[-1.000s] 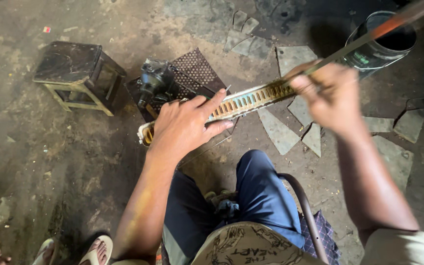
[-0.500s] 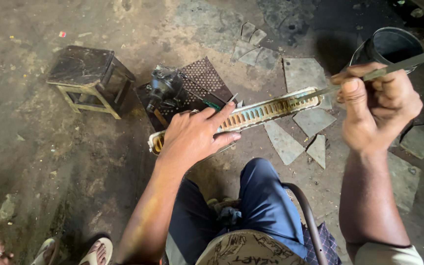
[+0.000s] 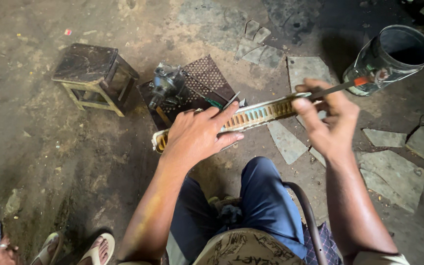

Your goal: The person uses a brush to clean the fins of a radiator core held on a stand. They repeatedly scrub the radiator fins with the brush, occasionally adjusting the radiator's position.

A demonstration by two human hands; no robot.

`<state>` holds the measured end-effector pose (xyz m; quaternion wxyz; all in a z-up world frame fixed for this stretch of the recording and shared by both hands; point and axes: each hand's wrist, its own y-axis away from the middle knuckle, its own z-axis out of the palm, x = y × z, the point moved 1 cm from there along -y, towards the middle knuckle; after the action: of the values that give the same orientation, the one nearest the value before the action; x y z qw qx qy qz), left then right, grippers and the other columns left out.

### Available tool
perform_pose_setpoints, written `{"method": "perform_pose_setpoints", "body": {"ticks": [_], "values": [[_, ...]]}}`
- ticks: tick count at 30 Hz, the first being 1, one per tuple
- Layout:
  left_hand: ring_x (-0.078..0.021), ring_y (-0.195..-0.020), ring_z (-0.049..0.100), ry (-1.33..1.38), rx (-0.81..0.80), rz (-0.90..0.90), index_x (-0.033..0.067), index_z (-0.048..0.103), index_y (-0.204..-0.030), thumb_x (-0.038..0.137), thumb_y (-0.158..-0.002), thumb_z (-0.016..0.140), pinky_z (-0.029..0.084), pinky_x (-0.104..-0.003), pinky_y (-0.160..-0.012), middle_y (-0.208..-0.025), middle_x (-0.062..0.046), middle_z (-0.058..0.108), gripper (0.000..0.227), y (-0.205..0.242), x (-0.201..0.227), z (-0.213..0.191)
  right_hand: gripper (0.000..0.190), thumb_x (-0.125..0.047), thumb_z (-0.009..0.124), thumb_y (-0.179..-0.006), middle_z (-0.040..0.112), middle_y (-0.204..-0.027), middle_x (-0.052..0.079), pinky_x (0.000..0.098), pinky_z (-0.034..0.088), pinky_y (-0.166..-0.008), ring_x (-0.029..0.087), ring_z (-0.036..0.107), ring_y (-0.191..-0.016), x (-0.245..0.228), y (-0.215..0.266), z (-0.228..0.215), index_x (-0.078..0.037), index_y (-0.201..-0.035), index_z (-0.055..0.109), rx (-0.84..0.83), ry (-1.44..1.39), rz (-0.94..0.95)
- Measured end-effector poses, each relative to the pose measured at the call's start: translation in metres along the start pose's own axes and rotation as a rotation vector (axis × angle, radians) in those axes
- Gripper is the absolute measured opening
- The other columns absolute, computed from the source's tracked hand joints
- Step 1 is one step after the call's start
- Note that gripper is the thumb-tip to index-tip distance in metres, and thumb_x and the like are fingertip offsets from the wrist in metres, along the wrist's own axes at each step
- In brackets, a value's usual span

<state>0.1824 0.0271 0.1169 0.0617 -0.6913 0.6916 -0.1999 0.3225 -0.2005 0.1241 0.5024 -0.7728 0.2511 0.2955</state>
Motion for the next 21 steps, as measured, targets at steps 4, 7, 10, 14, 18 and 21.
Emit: {"method": "perform_pose_setpoints", "body": {"ticks": [4,7,10,14,18,21], "values": [[-0.0344,-0.071,0.069,-0.003,0.019,0.016,0.0228,0.061,-0.14,0.061,-0.085,0.07,0.051,-0.048,-0.061,-0.088,-0.007,0.07,0.068,0.002,0.002,-0.001,0.015,-0.009,0.068,-0.104,0.076,-0.096,0.008,0.0225,0.052,-0.069,0.01,0.067,-0.077,-0.007,0.0,-0.013,0.004,-0.111,0.071,0.102,-0.04,-0.007],[-0.0349,-0.07,0.069,-0.007,0.028,0.017,0.0231,0.062,-0.14,0.061,-0.084,0.07,0.051,-0.048,-0.061,-0.089,-0.007,0.071,0.068,0.001,0.002,-0.002,0.013,-0.008,0.071,-0.111,0.077,-0.099,0.01,0.0226,0.053,-0.07,0.011,0.068,-0.078,0.001,0.001,-0.015,0.004,-0.107,0.073,0.061,0.048,-0.081],[-0.035,-0.071,0.069,-0.004,0.01,0.01,0.0228,0.061,-0.14,0.061,-0.084,0.07,0.051,-0.048,-0.06,-0.089,-0.007,0.07,0.069,-0.001,0.002,-0.002,0.018,-0.008,0.077,-0.108,0.077,-0.097,0.012,0.0253,0.051,-0.07,0.013,0.068,-0.08,0.014,0.002,-0.013,0.004,-0.095,0.073,0.019,0.143,-0.161],[-0.0347,-0.071,0.069,0.0,0.024,0.024,0.0218,0.06,-0.141,0.061,-0.085,0.07,0.051,-0.049,-0.061,-0.089,-0.008,0.07,0.069,-0.003,0.003,0.0,0.013,-0.009,0.078,-0.108,0.071,-0.081,0.009,0.0298,0.047,-0.065,0.016,0.062,-0.069,0.025,0.006,-0.015,0.002,-0.101,0.077,0.046,0.308,-0.177],[-0.0352,-0.071,0.069,-0.008,0.015,0.011,0.0223,0.06,-0.141,0.06,-0.084,0.071,0.051,-0.049,-0.061,-0.088,-0.007,0.069,0.069,-0.004,0.004,0.0,0.024,-0.011,0.076,-0.11,0.066,-0.073,0.011,0.0323,0.044,-0.057,0.019,0.058,-0.061,0.022,0.003,-0.019,0.0,-0.089,0.075,0.008,0.455,-0.252],[-0.0349,-0.071,0.069,-0.007,0.016,0.004,0.022,0.061,-0.14,0.06,-0.083,0.071,0.051,-0.049,-0.06,-0.088,-0.007,0.07,0.069,-0.001,0.005,-0.002,0.032,-0.009,0.069,-0.108,0.068,-0.07,0.009,0.0292,0.036,-0.044,0.017,0.051,-0.05,0.01,-0.008,-0.028,0.001,-0.078,0.069,0.019,0.31,-0.323]]}}
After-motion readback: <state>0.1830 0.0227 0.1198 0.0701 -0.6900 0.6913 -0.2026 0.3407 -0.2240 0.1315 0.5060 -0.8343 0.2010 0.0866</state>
